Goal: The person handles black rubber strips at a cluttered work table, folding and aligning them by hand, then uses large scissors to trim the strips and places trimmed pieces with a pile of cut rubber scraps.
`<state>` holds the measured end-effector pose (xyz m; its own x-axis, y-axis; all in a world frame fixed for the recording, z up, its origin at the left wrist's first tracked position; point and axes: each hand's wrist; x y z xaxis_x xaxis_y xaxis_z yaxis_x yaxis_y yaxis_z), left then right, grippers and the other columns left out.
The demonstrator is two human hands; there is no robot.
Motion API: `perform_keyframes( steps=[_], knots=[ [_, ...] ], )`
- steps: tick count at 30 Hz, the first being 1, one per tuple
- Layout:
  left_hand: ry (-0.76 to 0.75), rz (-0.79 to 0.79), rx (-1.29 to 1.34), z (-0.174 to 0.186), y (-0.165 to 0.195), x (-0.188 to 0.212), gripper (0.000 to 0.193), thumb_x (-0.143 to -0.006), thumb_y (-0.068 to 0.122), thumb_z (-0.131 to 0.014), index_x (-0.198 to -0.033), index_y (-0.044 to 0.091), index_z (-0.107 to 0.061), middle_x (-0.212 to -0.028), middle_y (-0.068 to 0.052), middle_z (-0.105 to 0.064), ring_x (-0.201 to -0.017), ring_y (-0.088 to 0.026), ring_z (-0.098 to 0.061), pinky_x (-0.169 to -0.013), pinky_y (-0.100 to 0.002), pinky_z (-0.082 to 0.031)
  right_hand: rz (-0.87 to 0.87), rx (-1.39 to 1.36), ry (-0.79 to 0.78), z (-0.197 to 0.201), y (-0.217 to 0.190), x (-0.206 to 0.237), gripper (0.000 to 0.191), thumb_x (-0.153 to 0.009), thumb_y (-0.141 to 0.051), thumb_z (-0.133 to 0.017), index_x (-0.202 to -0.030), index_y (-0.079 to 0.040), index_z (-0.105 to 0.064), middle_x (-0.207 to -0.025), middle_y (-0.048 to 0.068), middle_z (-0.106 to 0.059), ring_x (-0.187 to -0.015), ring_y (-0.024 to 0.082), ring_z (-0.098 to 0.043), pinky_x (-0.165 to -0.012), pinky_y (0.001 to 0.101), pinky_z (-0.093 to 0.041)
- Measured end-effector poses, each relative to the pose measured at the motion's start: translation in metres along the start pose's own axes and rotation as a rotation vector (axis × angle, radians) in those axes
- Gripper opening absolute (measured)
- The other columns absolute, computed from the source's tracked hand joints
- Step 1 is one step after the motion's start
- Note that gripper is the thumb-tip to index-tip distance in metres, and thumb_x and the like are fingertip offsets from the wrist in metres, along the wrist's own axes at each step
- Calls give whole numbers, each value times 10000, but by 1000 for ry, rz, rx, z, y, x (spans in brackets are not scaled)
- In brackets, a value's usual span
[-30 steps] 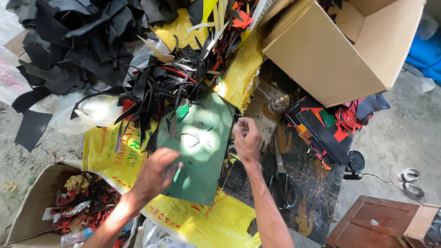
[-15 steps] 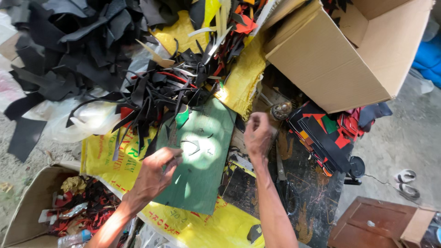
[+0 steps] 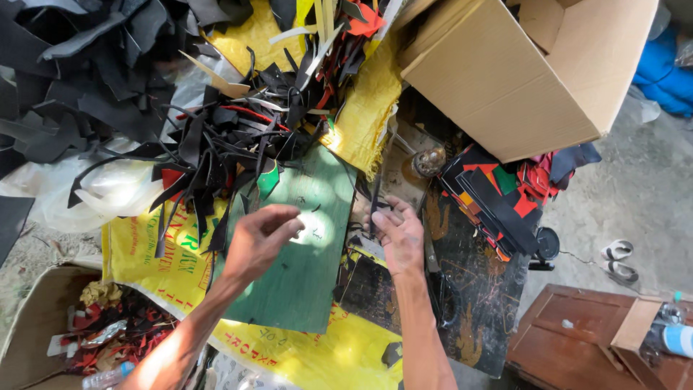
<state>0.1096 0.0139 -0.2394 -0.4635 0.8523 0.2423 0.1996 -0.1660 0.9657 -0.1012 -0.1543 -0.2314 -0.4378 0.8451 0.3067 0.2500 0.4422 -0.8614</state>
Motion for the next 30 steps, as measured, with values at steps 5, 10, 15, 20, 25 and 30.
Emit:
perform_keyframes(
  steps=[5, 10, 15, 20, 25, 30],
  knots=[
    [-111, -14, 75, -36, -8, -29, 423, -892, 154, -752, -1256, -32, -643, -982, -53, -771, -854, -104, -720, -734, -253, -580, 100, 156, 22, -9, 29, 26, 585, -837, 80, -719, -1347, 32, -436, -1023, 229, -747, -874, 262, -740, -775, 355, -635],
    [-101, -49, 129, -58, -19, -42, 548, -846, 97, -803, -1316, -88, -588, -882, -68, -762, -775, -112, -688, -665, -251, -553, 91, 396, -20, -7, 32, 46, 582, -834, 55, -744, -1357, 23, -490, -1095, 192, -750, -971, 208, -716, -862, 302, -584],
    [-84, -37, 219, -35, -25, -45, 568, -850, 77, -777, -1335, -104, -542, -850, -68, -761, -731, -121, -719, -628, -250, -574, 258, 1267, 310, 51, -5, 111, 308, -908, -122, -724, -1212, -82, -692, -1114, 100, -777, -973, 211, -757, -896, 328, -606],
    [-106, -150, -45, -40, -5, -41, 352, -861, 49, -764, -1158, -55, -606, -823, -78, -697, -713, -119, -662, -613, -270, -552, 220, 1560, 280, 105, -29, 170, 624, -697, -47, -836, -1264, -16, -578, -1002, 183, -648, -892, 312, -646, -787, 425, -529],
    [-849, -157, -429, -94, 61, -67, 54, -773, 62, -735, -780, 30, -693, -681, -32, -704, -569, -112, -649, -521, -283, -528, 227, 1459, 345, 118, -27, 176, 597, -702, 32, -797, -1250, -22, -568, -1001, 177, -633, -821, 305, -644, -743, 408, -547],
    [-461, -514, 221, -177, 170, -154, 304, -946, 178, -700, -1146, -26, -596, -938, -125, -725, -776, -204, -758, -674, -327, -632, 154, 1374, 412, 128, -25, 174, 569, -716, 38, -797, -1224, 0, -543, -901, 157, -647, -737, 275, -670, -696, 391, -559]
  ],
)
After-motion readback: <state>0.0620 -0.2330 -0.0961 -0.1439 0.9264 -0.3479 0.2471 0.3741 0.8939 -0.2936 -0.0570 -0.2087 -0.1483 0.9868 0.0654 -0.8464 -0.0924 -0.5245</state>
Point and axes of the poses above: each hand's wrist, its own x-axis away from the middle knuckle, its own z-axis out of the back of the hand, y = z × x
